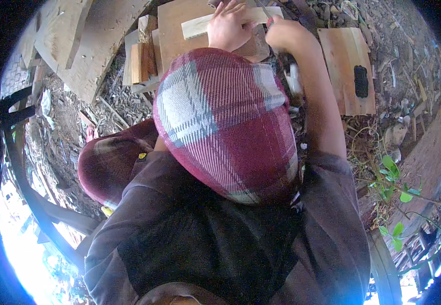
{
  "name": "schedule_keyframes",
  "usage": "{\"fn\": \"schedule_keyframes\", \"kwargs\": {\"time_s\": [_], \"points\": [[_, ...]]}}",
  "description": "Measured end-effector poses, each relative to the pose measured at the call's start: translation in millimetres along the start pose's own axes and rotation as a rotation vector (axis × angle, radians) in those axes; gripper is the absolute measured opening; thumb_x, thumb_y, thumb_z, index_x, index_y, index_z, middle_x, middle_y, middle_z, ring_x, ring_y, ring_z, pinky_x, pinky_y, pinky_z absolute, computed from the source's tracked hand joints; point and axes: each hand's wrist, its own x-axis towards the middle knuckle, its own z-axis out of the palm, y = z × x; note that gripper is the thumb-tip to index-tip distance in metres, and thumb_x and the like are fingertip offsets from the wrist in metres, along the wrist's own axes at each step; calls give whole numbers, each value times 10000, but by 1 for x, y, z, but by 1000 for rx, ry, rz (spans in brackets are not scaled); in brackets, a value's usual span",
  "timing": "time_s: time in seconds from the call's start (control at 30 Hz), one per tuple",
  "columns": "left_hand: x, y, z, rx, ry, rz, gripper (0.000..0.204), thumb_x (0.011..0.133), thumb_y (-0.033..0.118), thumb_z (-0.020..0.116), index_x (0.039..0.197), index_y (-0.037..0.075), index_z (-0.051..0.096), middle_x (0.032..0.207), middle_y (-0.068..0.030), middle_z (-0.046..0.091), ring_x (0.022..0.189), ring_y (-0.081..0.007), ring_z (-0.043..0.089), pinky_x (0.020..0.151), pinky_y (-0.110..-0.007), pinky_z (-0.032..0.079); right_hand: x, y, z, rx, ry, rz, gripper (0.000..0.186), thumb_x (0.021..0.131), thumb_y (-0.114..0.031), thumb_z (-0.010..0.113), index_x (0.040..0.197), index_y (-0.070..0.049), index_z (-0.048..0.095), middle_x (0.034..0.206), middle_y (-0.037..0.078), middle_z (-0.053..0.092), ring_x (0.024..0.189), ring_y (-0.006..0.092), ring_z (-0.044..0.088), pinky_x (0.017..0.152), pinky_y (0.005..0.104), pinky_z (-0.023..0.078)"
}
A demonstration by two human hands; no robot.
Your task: Sawing a small piece of wood using a hand saw on a wooden block.
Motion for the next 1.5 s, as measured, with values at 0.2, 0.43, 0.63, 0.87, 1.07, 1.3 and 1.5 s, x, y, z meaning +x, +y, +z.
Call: {"fn": "schedule_keyframes", "kwargs": {"time_s": [0.2, 0.43, 0.63, 0.87, 1.07, 1.3, 1.5], "points": [[-5, -15, 12, 152, 72, -7, 459, 772, 311, 747, 1164, 84, 669, 1288, -55, 637, 1301, -235, 517, 1145, -408, 338, -4, 17, 24, 174, 126, -74, 570, 917, -335, 546, 1420, -104, 411, 1159, 309, 621, 1112, 483, 582, 968, 513, 458], [-11, -15, 0, 95, 48, -4, 442, 776, 286, 747, 1157, 76, 673, 1299, -69, 628, 1301, -236, 511, 1134, -412, 351, -100, 9, -34, 143, 75, -38, 472, 982, -340, 511, 1386, -99, 465, 1146, 264, 644, 1070, 426, 615, 921, 463, 470], [-6, -6, 0, 28, 46, 5, 472, 729, 212, 777, 1160, 54, 667, 1287, -108, 626, 1329, -284, 478, 1158, -443, 289, -146, 34, -47, 207, 380, 227, 424, 982, -303, 532, 1336, -76, 476, 973, 262, 683, 924, 435, 668, 815, 493, 497], [-10, 7, -14, 32, 103, 173, 251, 753, 144, 707, 999, 106, 671, 917, -74, 679, 902, -276, 619, 857, -423, 426, -123, 46, 54, 558, 560, 63, 450, 923, -237, 594, 1279, 6, 465, 945, 318, 654, 887, 486, 638, 778, 535, 495], [-14, 3, -11, 125, 118, 182, 248, 829, 116, 662, 1069, 155, 711, 921, -39, 693, 873, -235, 633, 786, -380, 440, -117, 43, 41, 524, 625, -3, 442, 938, -215, 582, 1297, -1, 438, 938, 304, 660, 878, 478, 641, 755, 534, 498], [-2, -3, -13, 207, 265, 184, 359, 779, 77, 659, 1111, 200, 716, 912, 5, 672, 887, -183, 601, 782, -365, 426, -111, 39, 54, 608, 913, -170, 434, 943, -170, 609, 1311, -18, 437, 968, 251, 678, 871, 431, 668, 696, 476, 530], [-7, 1, -15, 160, 211, 103, 326, 762, 59, 672, 1066, 171, 713, 892, -21, 664, 910, -229, 606, 803, -395, 426, -110, 43, 57, 640, 840, -135, 435, 942, -169, 614, 1315, -28, 440, 955, 240, 682, 847, 418, 676, 681, 465, 535]]}}
